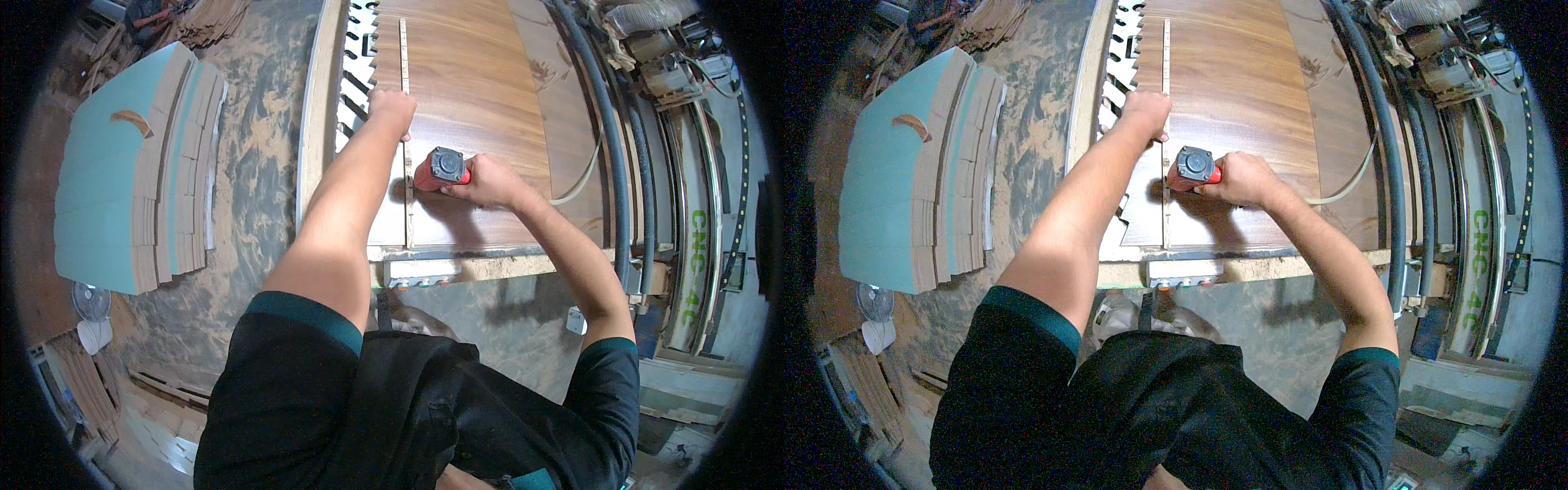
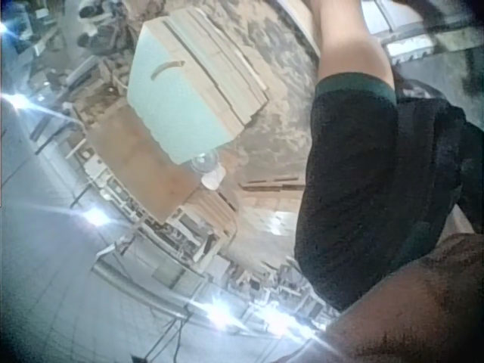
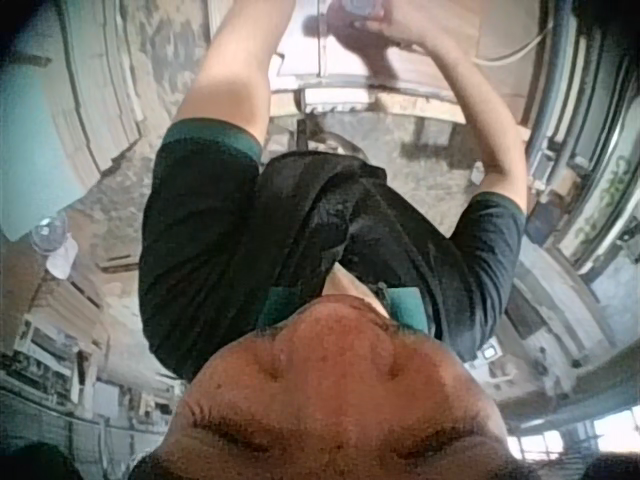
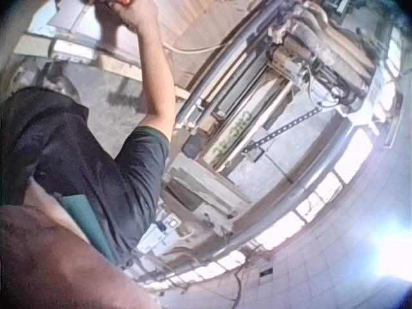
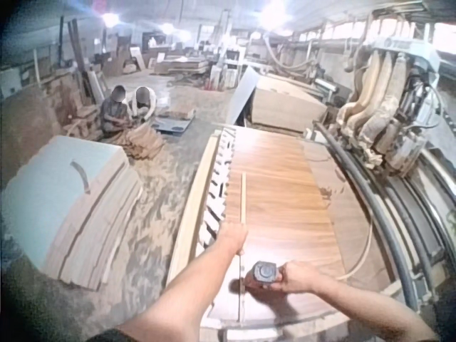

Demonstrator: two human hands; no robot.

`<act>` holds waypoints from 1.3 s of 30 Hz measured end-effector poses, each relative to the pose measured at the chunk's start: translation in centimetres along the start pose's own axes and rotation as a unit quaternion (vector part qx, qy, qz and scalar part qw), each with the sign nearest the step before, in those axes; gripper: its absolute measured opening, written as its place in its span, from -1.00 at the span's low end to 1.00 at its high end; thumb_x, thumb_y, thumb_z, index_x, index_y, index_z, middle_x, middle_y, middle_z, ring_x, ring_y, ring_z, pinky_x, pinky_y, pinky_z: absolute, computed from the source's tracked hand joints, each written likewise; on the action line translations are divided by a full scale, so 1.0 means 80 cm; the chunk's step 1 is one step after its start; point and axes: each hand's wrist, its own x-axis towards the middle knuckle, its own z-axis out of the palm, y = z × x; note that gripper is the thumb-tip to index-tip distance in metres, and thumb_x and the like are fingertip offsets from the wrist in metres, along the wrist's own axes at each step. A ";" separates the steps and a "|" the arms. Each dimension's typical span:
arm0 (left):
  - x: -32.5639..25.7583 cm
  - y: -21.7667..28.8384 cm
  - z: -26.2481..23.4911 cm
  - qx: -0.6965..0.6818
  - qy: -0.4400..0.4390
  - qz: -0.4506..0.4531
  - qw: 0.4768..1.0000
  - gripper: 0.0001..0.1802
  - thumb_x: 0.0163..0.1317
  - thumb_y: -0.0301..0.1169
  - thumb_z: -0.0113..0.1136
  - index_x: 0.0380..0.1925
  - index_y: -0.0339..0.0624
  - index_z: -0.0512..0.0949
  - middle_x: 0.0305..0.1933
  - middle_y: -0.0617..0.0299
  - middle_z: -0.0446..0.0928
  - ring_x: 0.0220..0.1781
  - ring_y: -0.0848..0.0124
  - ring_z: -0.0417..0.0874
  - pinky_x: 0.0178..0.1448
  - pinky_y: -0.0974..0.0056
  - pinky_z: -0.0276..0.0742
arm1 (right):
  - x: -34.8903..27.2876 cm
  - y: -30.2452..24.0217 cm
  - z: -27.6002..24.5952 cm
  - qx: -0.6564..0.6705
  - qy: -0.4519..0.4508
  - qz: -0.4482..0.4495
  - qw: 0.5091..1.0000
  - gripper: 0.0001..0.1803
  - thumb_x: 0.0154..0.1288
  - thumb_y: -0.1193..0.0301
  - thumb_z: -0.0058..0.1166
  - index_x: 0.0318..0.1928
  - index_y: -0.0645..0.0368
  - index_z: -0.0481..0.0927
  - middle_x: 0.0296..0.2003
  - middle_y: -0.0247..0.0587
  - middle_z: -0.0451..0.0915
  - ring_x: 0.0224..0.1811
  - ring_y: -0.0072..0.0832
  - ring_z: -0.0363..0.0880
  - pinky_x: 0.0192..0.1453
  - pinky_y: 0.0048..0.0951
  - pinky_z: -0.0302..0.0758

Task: The person uses a nail gun to secure thin wooden strips onto a larger wood panel. They use a measuring tape to align the strips correctly before firing the nail gun at several points along each strip.

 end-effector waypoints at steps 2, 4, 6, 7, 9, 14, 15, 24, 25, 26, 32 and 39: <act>-0.001 0.001 -0.004 -0.011 -0.011 -0.007 1.000 -0.27 0.03 -0.02 0.85 0.15 -0.10 0.80 0.24 0.18 0.84 0.30 0.14 0.86 0.30 -0.04 0.74 | 0.001 -0.001 -0.003 -0.009 -0.007 0.003 1.000 -0.39 0.33 -0.23 0.47 -0.11 0.11 0.88 -0.21 0.10 0.87 -0.10 0.06 0.88 0.09 0.04 0.78; 0.000 0.001 0.000 -0.007 0.001 -0.004 1.000 -0.28 0.03 -0.02 0.85 0.16 -0.09 0.80 0.25 0.20 0.84 0.30 0.14 0.86 0.30 -0.04 0.74 | -0.001 -0.005 -0.007 -0.010 -0.014 0.009 1.000 -0.40 0.33 -0.23 0.47 -0.11 0.10 0.89 -0.20 0.10 0.87 -0.10 0.06 0.88 0.10 0.04 0.78; 0.002 0.001 0.000 -0.007 -0.004 -0.007 1.000 -0.26 0.02 -0.01 0.85 0.17 -0.07 0.80 0.28 0.20 0.82 0.32 0.14 0.85 0.32 -0.04 0.73 | -0.003 -0.008 -0.010 -0.017 -0.013 0.005 1.000 -0.40 0.33 -0.22 0.47 -0.10 0.10 0.89 -0.20 0.09 0.88 -0.10 0.06 0.88 0.11 0.04 0.78; 0.002 0.002 0.000 -0.005 -0.008 -0.009 1.000 -0.25 0.02 0.00 0.85 0.18 -0.07 0.80 0.28 0.20 0.82 0.33 0.14 0.84 0.32 -0.05 0.73 | -0.003 -0.008 -0.012 -0.021 -0.012 0.003 1.000 -0.40 0.33 -0.22 0.47 -0.10 0.10 0.89 -0.19 0.09 0.88 -0.09 0.06 0.88 0.11 0.03 0.78; 0.002 0.003 0.000 0.000 -0.017 -0.013 1.000 -0.24 0.02 0.02 0.84 0.19 -0.05 0.80 0.28 0.21 0.82 0.34 0.14 0.84 0.32 -0.05 0.72 | 0.004 -0.002 -0.010 -0.035 -0.016 -0.011 0.999 -0.42 0.34 -0.20 0.47 -0.10 0.10 0.89 -0.19 0.09 0.88 -0.08 0.07 0.88 0.12 0.03 0.78; 0.005 0.006 -0.003 0.006 -0.028 -0.015 0.999 -0.23 0.11 0.00 0.79 0.32 0.05 0.76 0.38 0.34 0.77 0.46 0.20 0.76 0.41 -0.16 0.68 | 0.007 0.002 -0.012 -0.052 -0.015 -0.029 0.998 -0.44 0.34 -0.18 0.46 -0.09 0.09 0.90 -0.19 0.09 0.88 -0.08 0.07 0.88 0.12 0.04 0.78; 0.003 0.006 -0.001 0.009 -0.023 -0.015 1.000 -0.23 0.11 0.00 0.79 0.32 0.06 0.77 0.38 0.35 0.77 0.45 0.21 0.77 0.41 -0.16 0.68 | 0.009 0.003 -0.009 -0.049 -0.014 -0.031 0.998 -0.44 0.34 -0.18 0.46 -0.08 0.09 0.89 -0.19 0.09 0.88 -0.08 0.07 0.88 0.12 0.04 0.78; 0.003 0.000 0.000 -0.009 -0.024 -0.003 1.000 -0.20 0.04 0.03 0.83 0.24 -0.08 0.75 0.32 0.22 0.80 0.35 0.14 0.83 0.31 -0.08 0.70 | 0.011 0.002 -0.013 -0.057 -0.015 -0.046 0.997 -0.48 0.35 -0.13 0.45 -0.07 0.09 0.88 -0.20 0.10 0.88 -0.09 0.09 0.88 0.08 0.06 0.78; 0.003 0.001 0.000 -0.009 -0.024 -0.006 1.000 -0.20 0.04 0.02 0.83 0.24 -0.08 0.75 0.32 0.21 0.80 0.35 0.14 0.83 0.31 -0.09 0.70 | 0.012 0.005 -0.011 -0.052 -0.013 -0.047 0.997 -0.48 0.35 -0.13 0.44 -0.07 0.08 0.88 -0.20 0.10 0.88 -0.09 0.09 0.88 0.08 0.06 0.78; 0.004 0.001 0.000 -0.009 -0.023 -0.010 1.000 -0.20 0.04 0.02 0.83 0.24 -0.09 0.75 0.32 0.21 0.80 0.35 0.14 0.83 0.31 -0.09 0.70 | 0.013 0.008 -0.008 -0.047 -0.011 -0.047 0.998 -0.48 0.35 -0.13 0.44 -0.07 0.08 0.88 -0.20 0.10 0.88 -0.09 0.09 0.88 0.08 0.06 0.78; 0.004 0.002 0.001 0.001 -0.016 -0.007 1.000 -0.19 0.06 0.07 0.81 0.24 -0.10 0.75 0.29 0.15 0.82 0.35 0.13 0.83 0.30 -0.10 0.71 | 0.017 0.010 -0.007 -0.051 -0.012 -0.052 0.997 -0.52 0.33 -0.08 0.44 -0.10 0.09 0.89 -0.20 0.11 0.87 -0.10 0.09 0.87 0.07 0.06 0.78; 0.003 0.007 -0.003 0.017 -0.036 -0.012 0.999 -0.08 0.06 0.07 0.81 0.36 -0.12 0.66 0.30 0.13 0.82 0.34 0.12 0.84 0.28 -0.11 0.72 | 0.007 0.026 -0.009 -0.026 -0.002 -0.071 0.997 -0.42 0.29 -0.18 0.48 -0.12 0.14 0.89 -0.22 0.14 0.86 -0.12 0.12 0.85 0.05 0.07 0.76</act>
